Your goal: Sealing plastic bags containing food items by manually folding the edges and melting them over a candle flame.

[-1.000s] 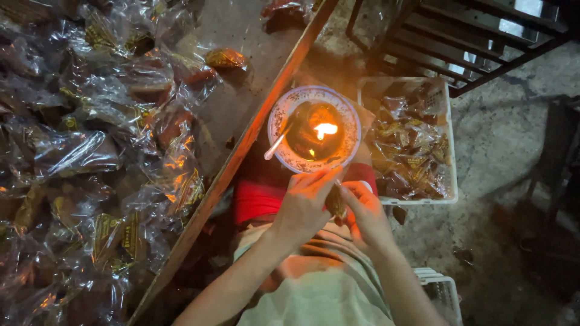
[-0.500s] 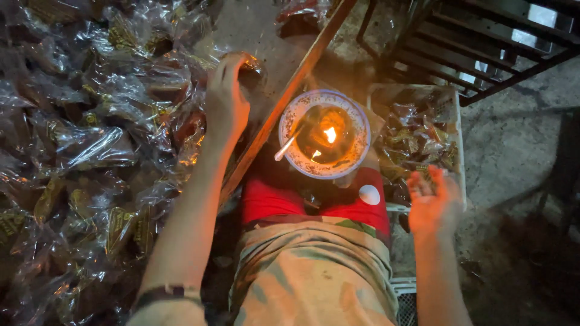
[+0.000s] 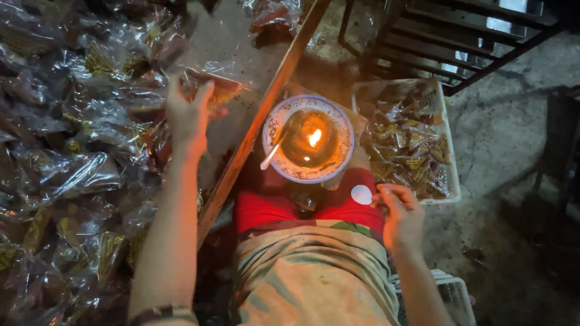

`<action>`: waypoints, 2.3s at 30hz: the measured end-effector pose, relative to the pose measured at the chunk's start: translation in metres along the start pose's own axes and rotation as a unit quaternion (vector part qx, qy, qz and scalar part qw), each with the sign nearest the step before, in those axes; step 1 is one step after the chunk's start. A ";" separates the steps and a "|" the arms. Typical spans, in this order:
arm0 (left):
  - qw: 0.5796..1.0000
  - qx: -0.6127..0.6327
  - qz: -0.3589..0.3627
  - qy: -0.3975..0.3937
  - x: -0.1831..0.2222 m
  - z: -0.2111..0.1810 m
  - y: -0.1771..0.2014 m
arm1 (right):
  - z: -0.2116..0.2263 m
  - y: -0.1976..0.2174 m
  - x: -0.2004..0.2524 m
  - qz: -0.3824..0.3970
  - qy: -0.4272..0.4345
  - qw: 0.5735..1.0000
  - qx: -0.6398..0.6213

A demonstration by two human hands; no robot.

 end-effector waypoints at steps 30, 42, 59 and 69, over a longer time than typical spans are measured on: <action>0.915 0.016 0.265 0.304 0.209 -0.023 -0.066 | 0.080 -0.091 0.024 0.304 0.036 0.951 0.040; 0.915 -0.197 0.274 -0.222 0.257 -0.026 -0.110 | 0.102 -0.097 0.033 0.218 0.060 0.969 0.103; 0.878 0.199 0.124 0.418 0.211 0.030 -0.138 | 0.115 -0.062 0.033 0.070 0.189 0.978 0.061; 0.895 0.147 0.208 0.366 0.218 0.050 -0.141 | 0.072 -0.076 0.021 0.077 0.035 0.993 0.085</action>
Point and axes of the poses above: each hand's wrist, its own x-axis away from the middle knuckle, its own y-axis out of the back of the hand, z = x × y, the point moved 7 cm from there along -x, towards the middle knuckle, and after that the axes turned 13 degrees about x, right-handed, at the moved point
